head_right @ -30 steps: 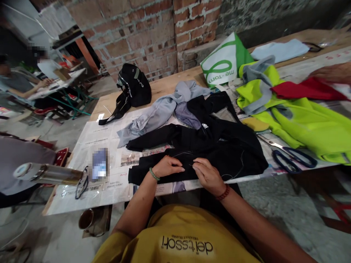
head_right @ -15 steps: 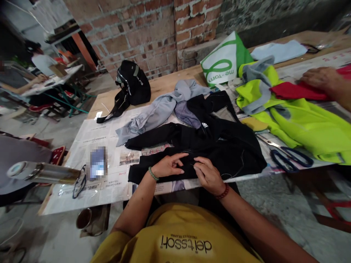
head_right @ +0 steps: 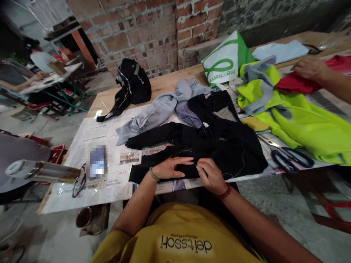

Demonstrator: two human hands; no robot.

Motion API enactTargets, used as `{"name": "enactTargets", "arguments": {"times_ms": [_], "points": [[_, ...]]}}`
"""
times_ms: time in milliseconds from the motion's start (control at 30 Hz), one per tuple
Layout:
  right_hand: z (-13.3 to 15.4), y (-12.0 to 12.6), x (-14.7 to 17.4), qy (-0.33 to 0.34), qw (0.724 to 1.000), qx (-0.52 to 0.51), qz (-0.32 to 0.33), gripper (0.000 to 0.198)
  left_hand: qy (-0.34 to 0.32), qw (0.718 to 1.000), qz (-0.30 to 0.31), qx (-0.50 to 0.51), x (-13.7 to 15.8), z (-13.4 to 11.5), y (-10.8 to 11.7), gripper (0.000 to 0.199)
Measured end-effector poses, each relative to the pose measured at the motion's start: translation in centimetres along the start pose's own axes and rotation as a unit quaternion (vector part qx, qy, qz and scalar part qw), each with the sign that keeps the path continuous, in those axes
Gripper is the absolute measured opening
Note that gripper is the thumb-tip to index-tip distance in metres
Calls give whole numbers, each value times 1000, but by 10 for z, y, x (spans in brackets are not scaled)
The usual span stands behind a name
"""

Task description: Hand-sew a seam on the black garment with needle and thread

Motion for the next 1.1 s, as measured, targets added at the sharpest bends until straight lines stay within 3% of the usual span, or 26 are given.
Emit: {"name": "enactTargets", "arguments": {"times_ms": [100, 267, 500, 700, 767, 900, 1100], "points": [[-1, 0, -2, -34, 999, -16, -2, 13, 25, 1000, -16, -1, -1, 5, -3, 63], [-2, 0, -4, -43, 998, -28, -23, 13, 116, 987, -107, -25, -4, 17, -11, 40], [-4, -2, -3, -34, 998, -35, -29, 13, 107, 974, -161, -120, -9, 19, -19, 18], [11, 12, -1, -22, 998, -13, -49, 12, 114, 969, -219, -31, -8, 24, -16, 14], [16, 14, 0, -20, 999, 9, -24, 13, 108, 967, -230, -15, -8, 24, -15, 14], [15, 4, 3, -15, 994, 46, 97, 20, 107, 964, -244, 2, -9, 21, -13, 13], [3, -11, 3, -18, 991, 89, 96, 25, 115, 959, -260, 21, -8, 18, -9, 13]]}}
Point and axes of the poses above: each hand's wrist, its own x-axis away from the middle knuckle, its own y-axis out of the back of the hand, z = x × y, the point moved 3 cm from there along -x, towards the middle knuckle, and after that the axes turned 12 degrees about -y, right-handed, at the moved point
